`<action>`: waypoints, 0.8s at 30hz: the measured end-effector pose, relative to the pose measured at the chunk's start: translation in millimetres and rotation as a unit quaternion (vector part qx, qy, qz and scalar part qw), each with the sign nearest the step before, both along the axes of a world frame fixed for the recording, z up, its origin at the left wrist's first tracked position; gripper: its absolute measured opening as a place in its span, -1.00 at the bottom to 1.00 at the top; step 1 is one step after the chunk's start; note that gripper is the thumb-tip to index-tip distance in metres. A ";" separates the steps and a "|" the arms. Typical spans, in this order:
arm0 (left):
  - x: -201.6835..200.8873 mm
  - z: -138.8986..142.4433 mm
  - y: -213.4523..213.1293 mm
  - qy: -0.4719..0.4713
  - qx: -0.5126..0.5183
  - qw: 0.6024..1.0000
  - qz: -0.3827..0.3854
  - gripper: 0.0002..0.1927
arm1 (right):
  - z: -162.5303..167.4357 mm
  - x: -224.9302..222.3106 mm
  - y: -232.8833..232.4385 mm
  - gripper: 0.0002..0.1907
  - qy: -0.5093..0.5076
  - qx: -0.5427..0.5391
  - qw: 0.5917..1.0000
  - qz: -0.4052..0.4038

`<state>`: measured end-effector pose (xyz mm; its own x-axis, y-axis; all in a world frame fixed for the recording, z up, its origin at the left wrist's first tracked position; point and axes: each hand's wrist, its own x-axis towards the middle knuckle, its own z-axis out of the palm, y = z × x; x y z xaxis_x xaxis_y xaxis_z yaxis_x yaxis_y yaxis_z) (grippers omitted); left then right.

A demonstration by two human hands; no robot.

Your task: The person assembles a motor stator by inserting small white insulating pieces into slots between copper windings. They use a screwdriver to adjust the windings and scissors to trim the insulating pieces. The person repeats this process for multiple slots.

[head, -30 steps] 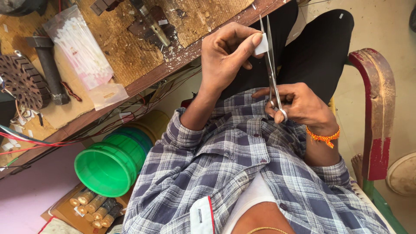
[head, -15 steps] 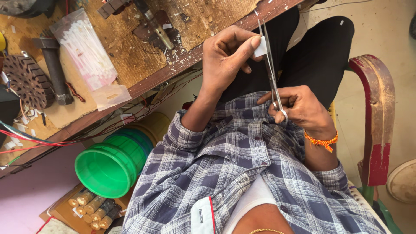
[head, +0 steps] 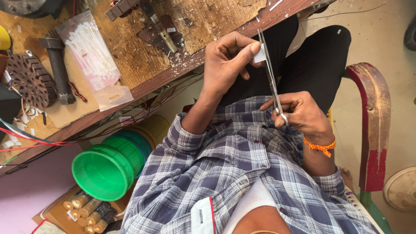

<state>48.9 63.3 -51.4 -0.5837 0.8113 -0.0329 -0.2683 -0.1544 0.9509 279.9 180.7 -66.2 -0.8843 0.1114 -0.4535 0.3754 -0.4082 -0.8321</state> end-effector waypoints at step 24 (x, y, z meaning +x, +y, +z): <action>25.8 45.4 -28.4 0.060 -0.077 0.990 -0.097 -0.42 | 30.7 -4.8 -6.9 -0.21 0.149 0.112 0.948 -0.256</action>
<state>74.7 34.9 -6.0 -0.4237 0.8997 -0.1048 -0.1631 0.0381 0.9859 275.1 173.9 -35.6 -0.7735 0.6249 -0.1059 -0.0907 -0.2744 -0.9573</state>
